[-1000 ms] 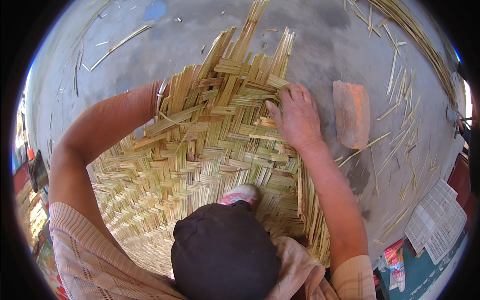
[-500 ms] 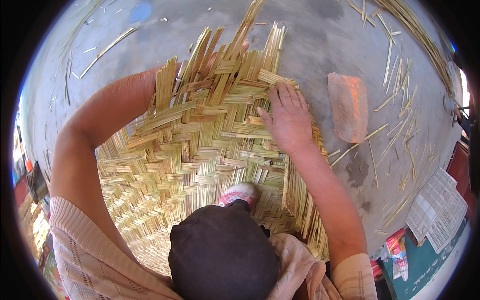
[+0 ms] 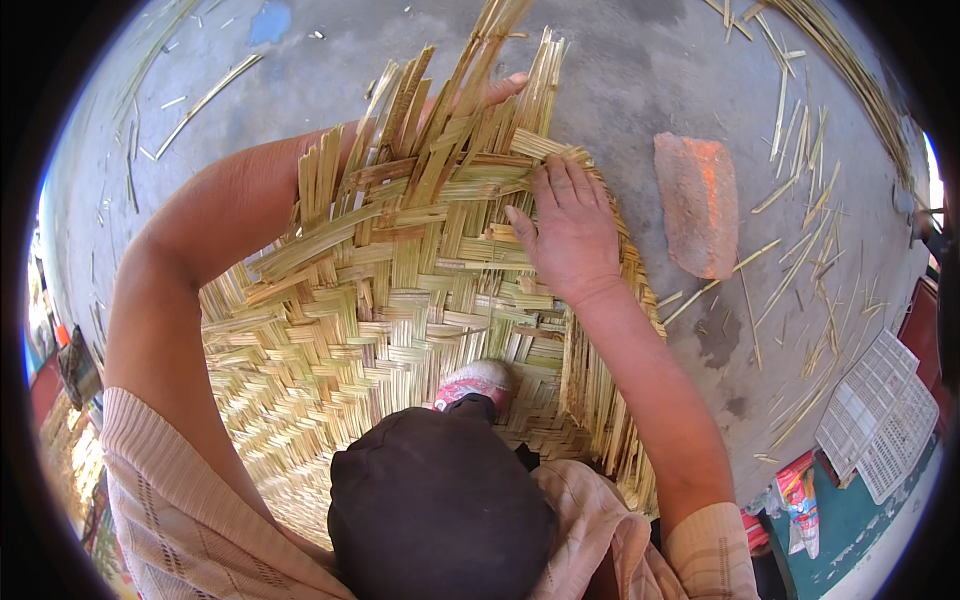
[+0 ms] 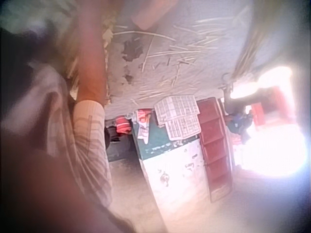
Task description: The person weaves a mat using dried palm leaves on the floor. They interlace the leaves by hand and occasionally use a wooden block to press and flatten the woven sections.
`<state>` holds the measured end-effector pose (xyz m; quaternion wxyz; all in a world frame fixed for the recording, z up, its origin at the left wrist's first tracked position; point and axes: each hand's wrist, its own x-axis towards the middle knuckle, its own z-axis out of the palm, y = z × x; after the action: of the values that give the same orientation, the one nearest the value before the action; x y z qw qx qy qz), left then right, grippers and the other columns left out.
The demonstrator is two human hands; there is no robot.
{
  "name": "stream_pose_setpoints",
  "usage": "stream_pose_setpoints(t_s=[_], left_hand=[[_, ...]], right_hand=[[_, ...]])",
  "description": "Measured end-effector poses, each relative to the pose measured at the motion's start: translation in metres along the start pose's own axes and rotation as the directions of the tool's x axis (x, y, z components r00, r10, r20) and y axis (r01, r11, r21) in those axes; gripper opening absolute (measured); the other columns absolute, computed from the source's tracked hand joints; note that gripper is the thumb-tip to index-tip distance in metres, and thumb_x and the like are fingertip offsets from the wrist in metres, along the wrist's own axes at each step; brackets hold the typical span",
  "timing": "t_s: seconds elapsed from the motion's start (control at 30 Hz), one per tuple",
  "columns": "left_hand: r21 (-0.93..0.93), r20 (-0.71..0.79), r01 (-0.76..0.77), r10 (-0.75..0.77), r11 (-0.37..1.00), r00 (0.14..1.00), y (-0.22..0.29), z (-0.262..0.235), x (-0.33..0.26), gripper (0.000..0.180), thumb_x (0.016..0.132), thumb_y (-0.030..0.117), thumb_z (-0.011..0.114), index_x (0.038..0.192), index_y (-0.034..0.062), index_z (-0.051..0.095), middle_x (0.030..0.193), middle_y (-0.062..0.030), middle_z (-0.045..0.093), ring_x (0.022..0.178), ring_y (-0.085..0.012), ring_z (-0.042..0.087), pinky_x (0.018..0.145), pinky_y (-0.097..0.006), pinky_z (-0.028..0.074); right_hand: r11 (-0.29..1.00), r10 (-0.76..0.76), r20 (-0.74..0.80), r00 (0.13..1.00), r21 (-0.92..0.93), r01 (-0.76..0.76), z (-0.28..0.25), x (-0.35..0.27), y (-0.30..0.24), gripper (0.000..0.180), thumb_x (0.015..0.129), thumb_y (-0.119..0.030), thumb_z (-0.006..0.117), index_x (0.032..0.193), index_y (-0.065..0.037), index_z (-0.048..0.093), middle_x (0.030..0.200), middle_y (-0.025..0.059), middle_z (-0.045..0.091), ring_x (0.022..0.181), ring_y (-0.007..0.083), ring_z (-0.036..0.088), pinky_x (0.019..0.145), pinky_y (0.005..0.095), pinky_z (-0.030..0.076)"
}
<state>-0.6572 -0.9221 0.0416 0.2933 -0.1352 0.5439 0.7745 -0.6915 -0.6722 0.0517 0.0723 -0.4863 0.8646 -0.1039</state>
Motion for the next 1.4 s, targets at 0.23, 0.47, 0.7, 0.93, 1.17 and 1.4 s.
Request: stream_pose_setpoints(t_s=[0.23,0.47,0.7,0.93,1.17,1.4], left_hand=[[-0.355,-0.013,0.113,-0.126,0.928,0.992,0.0,0.007,0.009,0.055,0.098,0.047,0.053,0.142,0.0154,0.048,0.126,-0.0106,0.061,0.112,-0.0169,0.061,0.098,-0.032,0.048],[-0.235,-0.058,0.067,-0.082,0.97,0.995,-0.005,0.013,0.014,0.05,0.099,0.043,0.053,0.139,0.013,0.052,0.123,-0.0109,0.063,0.109,-0.018,0.062,0.097,-0.033,0.049],[-0.136,-0.228,0.131,-0.16,0.982,0.961,0.011,0.046,0.013,0.046,0.1,0.037,0.053,0.136,0.0089,0.054,0.121,-0.0123,0.064,0.108,-0.0202,0.063,0.097,-0.035,0.05],[0.402,-0.396,0.14,0.034,0.905,0.918,0.027,0.111,0.013,0.065,0.101,0.048,0.046,0.147,0.0041,0.038,0.14,-0.0179,0.051,0.13,-0.0242,0.046,0.11,-0.034,0.036],[0.804,-0.378,0.042,0.455,0.594,0.806,-0.007,0.167,0.028,0.053,0.099,0.031,0.048,0.141,-0.0024,0.039,0.144,-0.0245,0.041,0.136,-0.0378,0.038,0.112,-0.044,0.034],[0.895,-0.401,0.197,0.529,0.4,0.747,-0.034,0.195,0.038,0.054,0.098,0.03,0.05,0.142,0.0007,0.037,0.149,-0.0225,0.036,0.142,-0.0377,0.029,0.116,-0.047,0.025]], right_hand=[[1.0,0.0,-0.036,0.999,-0.014,0.0,0.008,-0.004,-0.001,0.055,0.093,-0.041,0.054,0.127,0.003,0.056,0.137,0.0208,0.052,0.132,0.0322,0.045,0.113,0.0452,0.03],[0.999,0.015,-0.052,0.999,-0.028,-0.016,0.013,-0.008,-0.004,0.058,0.094,-0.041,0.054,0.13,0.004,0.053,0.14,0.021,0.05,0.134,0.0324,0.043,0.114,0.045,0.029],[0.999,0.036,-0.07,0.997,0.043,-0.034,0.015,-0.012,-0.003,0.06,0.094,-0.04,0.054,0.132,0.006,0.051,0.141,0.0216,0.048,0.136,0.0325,0.041,0.115,0.0449,0.027],[0.997,-0.014,0.136,0.991,-0.073,0.024,0.025,-0.017,-0.001,0.061,0.095,-0.041,0.049,0.139,0.001,0.047,0.148,0.021,0.041,0.139,0.0336,0.036,0.115,0.0519,0.025],[0.99,-0.144,-0.095,0.985,-0.01,0.143,0.044,-0.058,0.01,0.054,0.096,-0.033,0.045,0.141,-0.006,0.035,0.143,0.0154,0.041,0.131,0.0328,0.04,0.11,0.0477,0.03],[0.881,-0.45,-0.01,0.893,0.163,0.445,0.036,-0.142,0.017,0.041,0.091,-0.026,0.052,0.128,-0.007,0.05,0.129,0.0132,0.053,0.117,0.0296,0.052,0.099,0.0428,0.041]])
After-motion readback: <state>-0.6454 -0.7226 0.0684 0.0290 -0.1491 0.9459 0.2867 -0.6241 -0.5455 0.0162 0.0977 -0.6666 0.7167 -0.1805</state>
